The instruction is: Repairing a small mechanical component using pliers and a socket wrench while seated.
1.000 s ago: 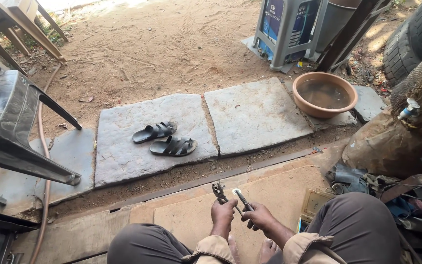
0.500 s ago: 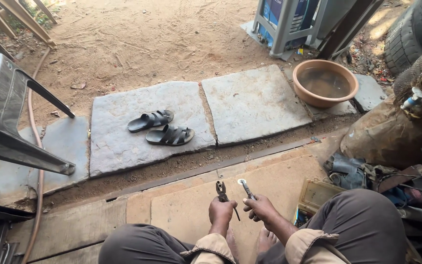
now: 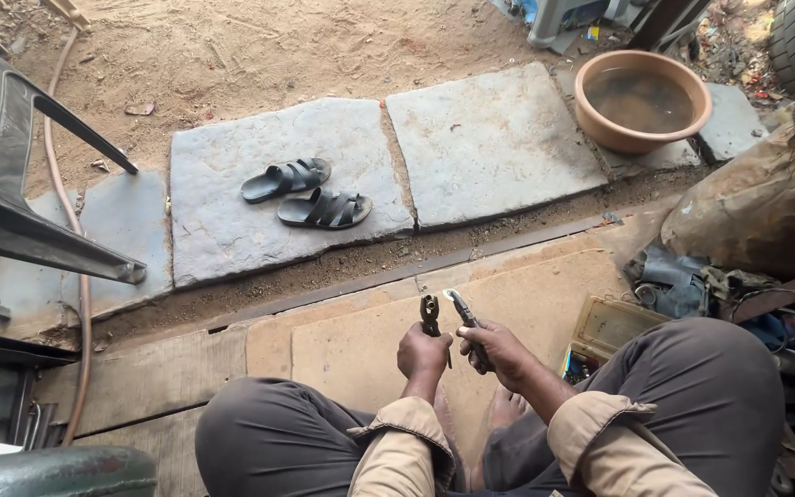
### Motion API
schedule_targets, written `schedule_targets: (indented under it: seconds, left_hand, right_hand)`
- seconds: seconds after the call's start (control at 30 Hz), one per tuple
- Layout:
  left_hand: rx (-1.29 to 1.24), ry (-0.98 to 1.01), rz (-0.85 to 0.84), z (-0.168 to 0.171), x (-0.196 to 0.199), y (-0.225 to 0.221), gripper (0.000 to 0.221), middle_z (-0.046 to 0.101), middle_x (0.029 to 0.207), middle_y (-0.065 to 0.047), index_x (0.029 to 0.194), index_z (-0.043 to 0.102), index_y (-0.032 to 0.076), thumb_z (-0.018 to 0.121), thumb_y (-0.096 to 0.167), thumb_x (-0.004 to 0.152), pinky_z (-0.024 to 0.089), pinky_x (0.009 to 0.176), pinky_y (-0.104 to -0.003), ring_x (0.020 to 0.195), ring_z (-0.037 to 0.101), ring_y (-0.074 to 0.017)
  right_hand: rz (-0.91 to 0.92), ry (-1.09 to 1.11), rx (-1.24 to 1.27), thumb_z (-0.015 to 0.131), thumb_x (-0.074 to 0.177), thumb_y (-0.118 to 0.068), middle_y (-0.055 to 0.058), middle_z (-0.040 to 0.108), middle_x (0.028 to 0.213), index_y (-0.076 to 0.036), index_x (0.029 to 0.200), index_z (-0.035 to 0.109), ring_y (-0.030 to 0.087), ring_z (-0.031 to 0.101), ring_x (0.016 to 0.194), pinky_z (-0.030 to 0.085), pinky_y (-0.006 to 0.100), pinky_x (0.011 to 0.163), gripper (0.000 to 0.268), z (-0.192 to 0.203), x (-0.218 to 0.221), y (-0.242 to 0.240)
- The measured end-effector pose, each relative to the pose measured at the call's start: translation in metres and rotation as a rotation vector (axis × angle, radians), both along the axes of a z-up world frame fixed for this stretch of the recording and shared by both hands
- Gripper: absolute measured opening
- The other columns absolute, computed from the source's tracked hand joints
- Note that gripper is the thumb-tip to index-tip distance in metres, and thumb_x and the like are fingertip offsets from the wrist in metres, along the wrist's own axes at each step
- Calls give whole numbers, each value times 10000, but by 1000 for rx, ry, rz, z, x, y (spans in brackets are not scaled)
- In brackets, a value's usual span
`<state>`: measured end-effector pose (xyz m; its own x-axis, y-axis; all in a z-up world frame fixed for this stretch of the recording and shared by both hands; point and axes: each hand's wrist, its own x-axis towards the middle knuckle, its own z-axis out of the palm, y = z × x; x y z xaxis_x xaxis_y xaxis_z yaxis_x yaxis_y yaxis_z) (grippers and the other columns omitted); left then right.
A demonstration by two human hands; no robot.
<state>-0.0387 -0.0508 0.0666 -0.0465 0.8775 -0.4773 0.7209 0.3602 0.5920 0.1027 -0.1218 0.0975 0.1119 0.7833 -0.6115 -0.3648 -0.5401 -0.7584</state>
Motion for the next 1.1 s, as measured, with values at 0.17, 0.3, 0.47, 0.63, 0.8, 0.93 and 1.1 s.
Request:
schedule_targets:
  seconds: [0.17,0.3,0.47,0.63,0.8,0.93,1.1]
  left_hand:
    - [20,-1,12,0,1,0,303,786,949,-40,953,746,170,844,348,728,569,861,-404,942,751,-229]
    - [54,-8,28,-3,2,1,244,785,943,-45,934,762,180,814,322,742,565,864,-410,937,748,-242]
    - [59,15,33,-6,2,1,258,782,967,-46,953,766,190,820,316,735,565,868,-416,953,742,-250]
    - [39,28,26,-4,3,-3,267,781,972,-45,969,763,194,830,316,742,564,869,-413,960,739,-248]
    - [38,86,-22,-10,5,-1,228,775,943,-32,965,751,187,823,317,792,557,861,-407,949,734,-233]
    - [52,108,-53,-23,5,0,237,775,942,-36,973,742,179,820,330,808,554,860,-410,947,733,-237]
    - [26,106,-72,-40,6,0,263,769,963,-54,974,741,163,827,354,815,546,869,-426,967,722,-262]
  right_hand:
    - [56,20,-24,671,919,-262,33,652,712,-71,986,647,109,559,508,394,272,454,204,7,-4,-4]
    - [103,7,-63,653,912,-276,32,644,694,-73,994,668,104,556,501,391,268,447,220,11,-9,-5]
    - [159,-175,-71,677,913,-285,34,632,712,-68,979,643,116,524,529,388,289,470,229,-14,-9,-2]
    - [250,-515,-77,681,896,-339,39,667,752,-69,975,661,135,595,658,479,306,607,282,-15,-9,-3]
    - [321,-670,-118,666,888,-366,74,699,800,-57,973,662,176,662,751,530,364,728,320,-12,-9,-1]
    - [325,-690,-148,663,888,-359,79,703,801,-54,978,661,184,671,753,533,371,725,318,-17,-7,0]
    - [356,-807,-145,665,878,-375,128,717,838,-40,968,678,246,695,792,539,415,751,347,-50,1,1]
